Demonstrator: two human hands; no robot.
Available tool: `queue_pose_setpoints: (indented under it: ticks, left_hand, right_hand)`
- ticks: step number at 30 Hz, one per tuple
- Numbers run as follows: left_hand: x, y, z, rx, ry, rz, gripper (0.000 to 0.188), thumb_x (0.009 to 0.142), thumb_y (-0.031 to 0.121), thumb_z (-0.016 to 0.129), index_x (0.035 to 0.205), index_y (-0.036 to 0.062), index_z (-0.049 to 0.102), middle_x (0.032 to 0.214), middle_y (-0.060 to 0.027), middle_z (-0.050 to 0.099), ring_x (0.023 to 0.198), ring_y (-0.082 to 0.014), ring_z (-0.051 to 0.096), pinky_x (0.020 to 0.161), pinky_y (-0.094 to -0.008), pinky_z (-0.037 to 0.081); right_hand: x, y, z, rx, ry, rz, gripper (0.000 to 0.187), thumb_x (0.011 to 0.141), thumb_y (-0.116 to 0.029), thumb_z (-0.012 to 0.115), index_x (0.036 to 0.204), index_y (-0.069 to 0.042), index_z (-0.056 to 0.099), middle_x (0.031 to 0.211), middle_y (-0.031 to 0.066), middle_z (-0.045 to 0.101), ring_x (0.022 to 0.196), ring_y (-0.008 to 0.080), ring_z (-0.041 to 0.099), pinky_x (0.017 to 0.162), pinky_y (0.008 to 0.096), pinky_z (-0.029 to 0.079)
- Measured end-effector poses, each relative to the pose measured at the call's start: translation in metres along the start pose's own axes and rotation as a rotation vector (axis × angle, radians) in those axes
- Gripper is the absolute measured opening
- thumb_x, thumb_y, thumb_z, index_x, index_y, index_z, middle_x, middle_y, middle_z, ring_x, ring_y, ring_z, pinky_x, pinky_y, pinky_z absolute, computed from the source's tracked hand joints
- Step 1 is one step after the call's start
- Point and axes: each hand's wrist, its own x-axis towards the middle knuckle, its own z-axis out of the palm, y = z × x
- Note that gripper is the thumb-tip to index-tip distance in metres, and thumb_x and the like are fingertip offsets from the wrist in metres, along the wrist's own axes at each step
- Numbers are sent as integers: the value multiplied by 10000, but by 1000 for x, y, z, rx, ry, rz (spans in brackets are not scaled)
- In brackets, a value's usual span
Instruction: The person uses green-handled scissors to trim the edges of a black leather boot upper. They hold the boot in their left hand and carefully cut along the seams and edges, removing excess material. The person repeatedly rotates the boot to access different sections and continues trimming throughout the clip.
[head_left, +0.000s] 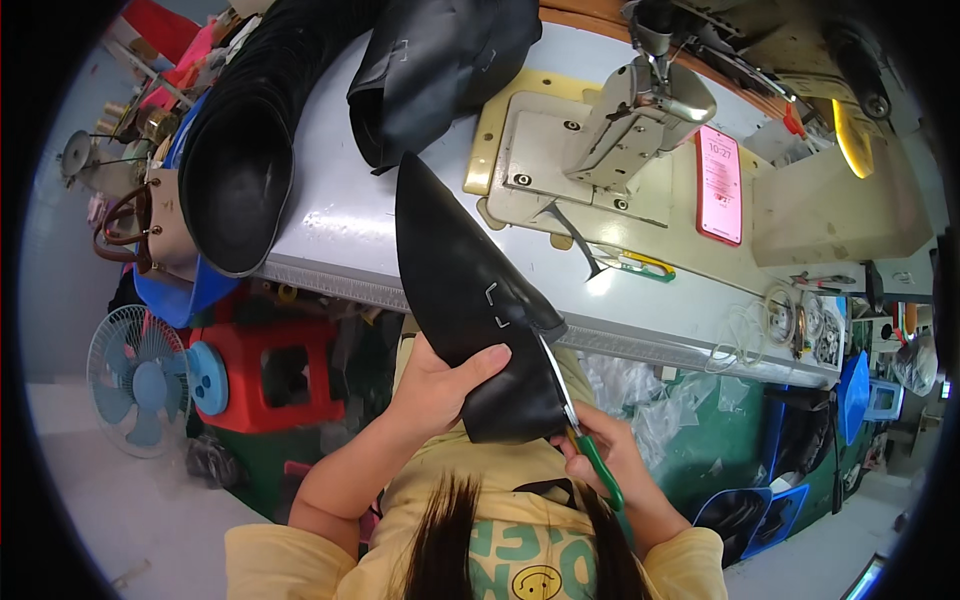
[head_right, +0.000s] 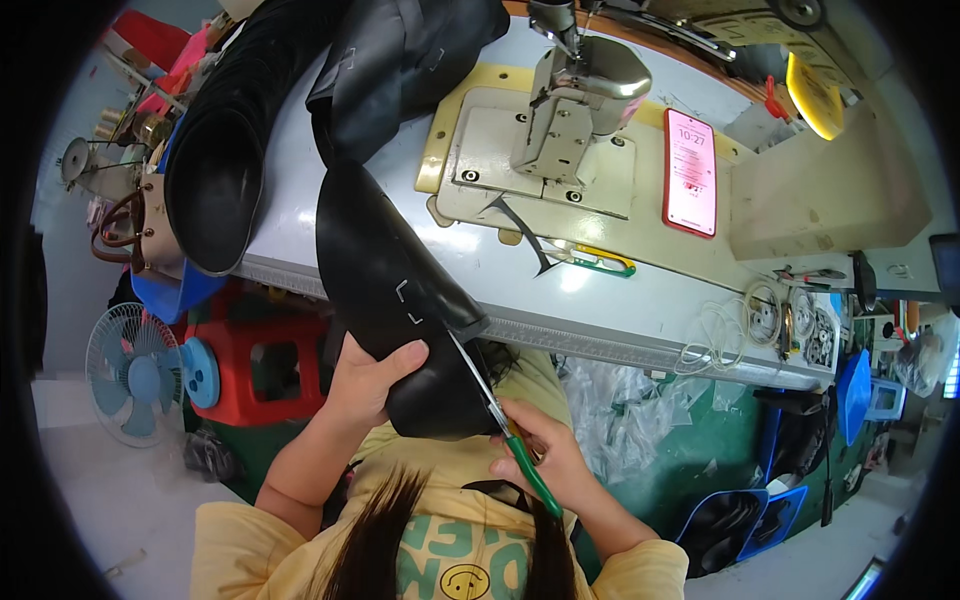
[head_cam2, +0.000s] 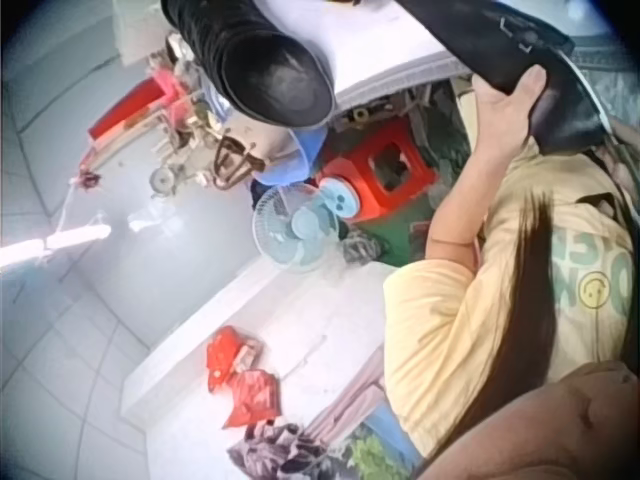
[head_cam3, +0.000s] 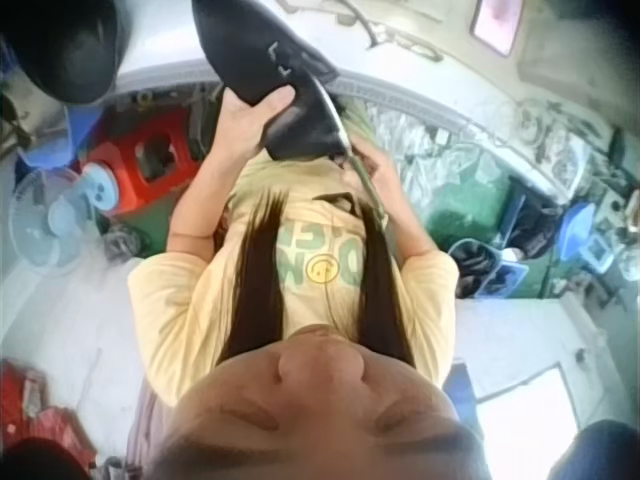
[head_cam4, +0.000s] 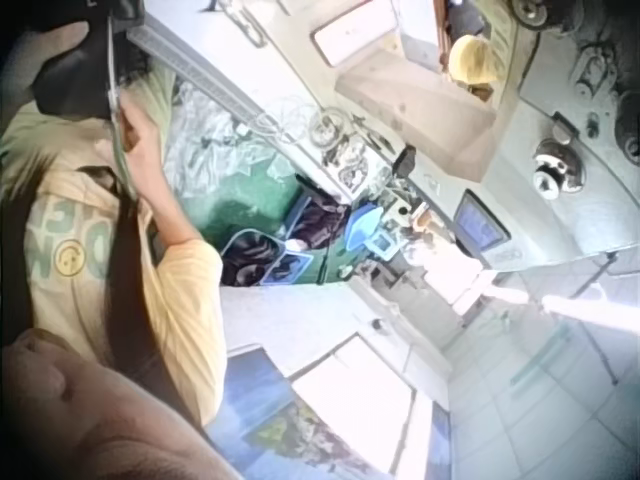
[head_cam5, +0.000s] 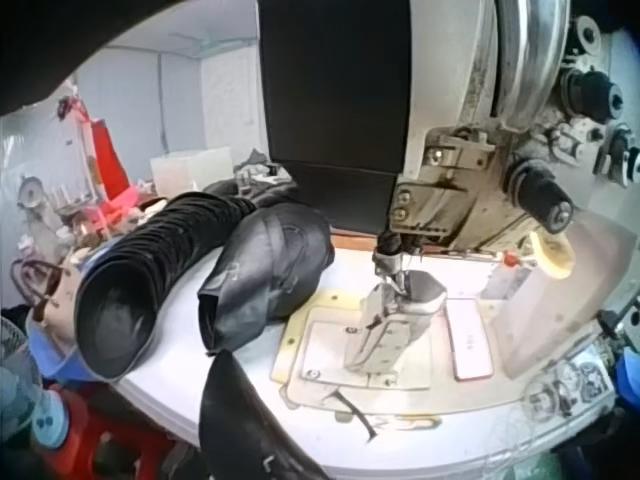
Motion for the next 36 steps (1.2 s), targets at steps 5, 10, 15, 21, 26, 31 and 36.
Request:
queue_pose_setpoints:
  ticks: [5, 10, 15, 21, 26, 31, 36]
  left_hand:
    - [-1, 0, -1, 37, 47, -14, 266, 816, 9, 594, 1075, 10, 539, 989, -39, 602, 885, -108, 569, 786, -261, 472]
    - [-1, 3, 0, 54, 49, -22, 231, 816, 23, 600, 1042, 5, 555, 958, -32, 609, 866, -104, 570, 782, -257, 471]
    - [-2, 1, -2, 80, 48, 7, 236, 818, 20, 596, 1049, 4, 552, 964, -32, 605, 864, -104, 565, 779, -257, 467]
    - [-5, -6, -8, 81, -37, 35, 272, 832, 18, 582, 1098, 8, 524, 1010, -35, 591, 906, -107, 552, 810, -264, 455]
    - [-10, -10, -11, 37, -81, 34, 302, 838, 11, 576, 1132, 14, 507, 1053, -35, 577, 957, -119, 542, 835, -273, 443]
    - [-14, -17, -13, 161, -88, 57, 372, 809, 7, 583, 1159, 12, 458, 1064, -74, 562, 977, -159, 550, 864, -311, 446]
    - [-18, -14, -12, 240, -82, 106, 358, 811, 29, 603, 1149, 13, 488, 1069, -56, 563, 986, -149, 537, 863, -302, 433]
  right_hand:
    - [-1, 0, 9, 55, 53, 11, 590, 753, -155, 717, 1246, 21, 446, 1063, 49, 504, 891, 107, 484, 818, 251, 416]
    - [-1, 1, 12, -18, 141, 27, 524, 752, -142, 718, 1194, 30, 496, 908, 18, 522, 782, 75, 489, 704, 215, 433]
    - [-1, 0, 9, -132, 132, -10, 491, 745, -140, 726, 1159, 30, 525, 855, 14, 518, 709, 67, 486, 633, 191, 424]
    - [7, -1, 9, -98, 108, -68, 529, 722, -189, 753, 1150, 30, 532, 868, 20, 528, 716, 67, 484, 631, 195, 420]
    - [7, -5, 6, -149, 46, -79, 538, 714, -235, 760, 1128, 33, 546, 862, 25, 538, 722, 74, 473, 632, 207, 404]
    - [10, -6, 5, -250, 76, -151, 545, 693, -266, 771, 1104, 25, 562, 808, 37, 544, 668, 92, 465, 571, 221, 375]
    - [14, -5, 1, -406, 74, -236, 553, 659, -274, 784, 1093, -1, 575, 706, 47, 514, 588, 130, 452, 524, 243, 348]
